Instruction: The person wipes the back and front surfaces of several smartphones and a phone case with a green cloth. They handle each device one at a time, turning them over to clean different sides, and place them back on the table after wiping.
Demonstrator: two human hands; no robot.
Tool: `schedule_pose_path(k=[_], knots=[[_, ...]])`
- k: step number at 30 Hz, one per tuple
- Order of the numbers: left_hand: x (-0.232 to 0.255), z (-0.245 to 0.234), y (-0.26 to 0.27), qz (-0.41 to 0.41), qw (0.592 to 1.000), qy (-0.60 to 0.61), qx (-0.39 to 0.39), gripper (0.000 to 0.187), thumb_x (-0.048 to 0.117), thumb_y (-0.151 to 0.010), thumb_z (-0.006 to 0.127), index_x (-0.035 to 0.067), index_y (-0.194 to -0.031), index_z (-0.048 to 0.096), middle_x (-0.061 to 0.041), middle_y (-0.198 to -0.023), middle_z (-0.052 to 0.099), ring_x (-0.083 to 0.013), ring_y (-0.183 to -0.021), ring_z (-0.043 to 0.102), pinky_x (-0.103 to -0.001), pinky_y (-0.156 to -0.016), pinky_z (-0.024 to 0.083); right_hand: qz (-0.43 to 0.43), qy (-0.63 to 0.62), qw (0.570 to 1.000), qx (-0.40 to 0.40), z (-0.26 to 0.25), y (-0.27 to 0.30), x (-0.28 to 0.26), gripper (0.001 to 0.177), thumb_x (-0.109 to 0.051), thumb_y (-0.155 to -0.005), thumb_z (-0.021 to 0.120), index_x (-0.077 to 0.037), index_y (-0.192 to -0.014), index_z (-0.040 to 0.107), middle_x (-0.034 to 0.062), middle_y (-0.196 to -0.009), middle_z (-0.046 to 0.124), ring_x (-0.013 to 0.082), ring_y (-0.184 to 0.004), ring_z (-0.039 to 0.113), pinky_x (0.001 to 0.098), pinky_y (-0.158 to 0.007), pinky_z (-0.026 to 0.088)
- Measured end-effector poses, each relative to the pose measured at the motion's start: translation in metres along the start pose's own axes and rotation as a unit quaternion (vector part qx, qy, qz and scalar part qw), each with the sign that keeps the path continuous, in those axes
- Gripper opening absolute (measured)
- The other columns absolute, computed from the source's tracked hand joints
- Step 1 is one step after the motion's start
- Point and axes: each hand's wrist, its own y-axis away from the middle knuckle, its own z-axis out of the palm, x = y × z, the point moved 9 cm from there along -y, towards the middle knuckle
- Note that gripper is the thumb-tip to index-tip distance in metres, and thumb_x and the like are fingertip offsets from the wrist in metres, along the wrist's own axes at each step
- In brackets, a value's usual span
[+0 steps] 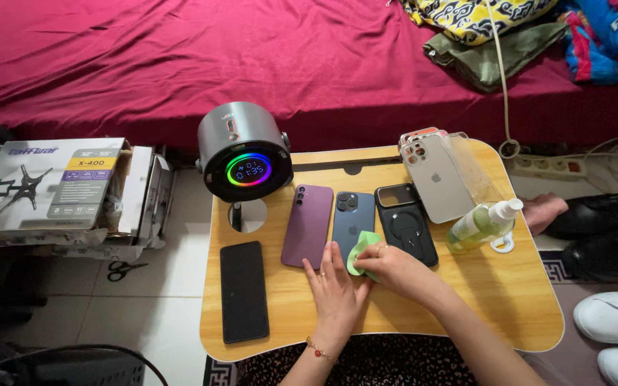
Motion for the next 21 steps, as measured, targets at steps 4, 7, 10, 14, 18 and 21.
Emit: schedule_pose_path(k=[4,7,10,14,18,21], knots=[[0.001,0.0,0.0,0.004,1.0,-0.015,0.005,0.113,0.047,-0.081,0.079,-0.005,-0.154,0.009,-0.024,-0.146,0.037,-0.0378,-0.129,0.05,-0.068,-0.117,0.014,-0.044,0.083,0.995,0.038,-0.009,-0.01,-0.004,0.029,-0.006,-0.07,0.074,-0.009,-0.099,0.075,0.007,-0.104,0.072,0.0283,-0.094,0.07,0.0396,-0.08,0.054],[0.003,-0.005,-0.001,0.018,0.999,-0.001,0.029,0.108,0.049,-0.087,0.077,-0.006,-0.154,0.011,-0.025,-0.143,0.039,-0.0375,-0.13,0.05,-0.066,-0.12,0.018,0.077,0.198,0.976,0.051,-0.018,-0.019,0.031,0.028,-0.003,-0.076,0.067,-0.012,-0.101,0.077,0.0047,-0.102,0.071,0.0262,-0.092,0.068,0.0404,-0.073,0.052],[0.006,-0.006,-0.002,0.025,0.999,-0.006,0.034,0.105,0.046,-0.087,0.076,-0.008,-0.152,0.015,-0.025,-0.141,0.04,-0.0379,-0.132,0.049,-0.062,-0.119,0.023,0.071,0.249,0.958,0.123,-0.031,-0.036,0.045,0.03,-0.006,-0.073,0.064,-0.01,-0.1,0.076,0.0068,-0.096,0.069,0.028,-0.093,0.066,0.0419,-0.071,0.051],[0.007,-0.007,-0.003,0.027,0.999,-0.003,0.034,0.103,0.045,-0.087,0.078,-0.009,-0.152,0.018,-0.024,-0.138,0.041,-0.0394,-0.132,0.047,-0.06,-0.118,0.028,0.131,0.335,0.932,0.051,-0.018,-0.063,0.079,0.018,-0.01,-0.08,0.063,-0.011,-0.096,0.072,0.0067,-0.1,0.067,0.0265,-0.101,0.065,0.0403,-0.076,0.051],[0.005,-0.007,-0.003,0.024,0.999,0.009,0.036,0.104,0.044,-0.086,0.079,-0.01,-0.152,0.019,-0.024,-0.136,0.041,-0.0403,-0.131,0.046,-0.06,-0.117,0.03,0.138,0.349,0.925,0.057,-0.016,-0.072,0.088,0.018,-0.011,-0.082,0.064,-0.011,-0.099,0.07,0.0066,-0.104,0.066,0.0269,-0.104,0.065,0.0392,-0.079,0.052],[0.003,-0.006,-0.002,0.021,0.999,0.025,0.035,0.104,0.044,-0.087,0.079,-0.01,-0.152,0.018,-0.024,-0.136,0.04,-0.0414,-0.131,0.046,-0.06,-0.117,0.029,0.108,0.357,0.923,0.091,-0.011,-0.06,0.07,0.028,-0.009,-0.076,0.064,-0.008,-0.103,0.07,0.0081,-0.106,0.066,0.0277,-0.099,0.066,0.0391,-0.078,0.053]])
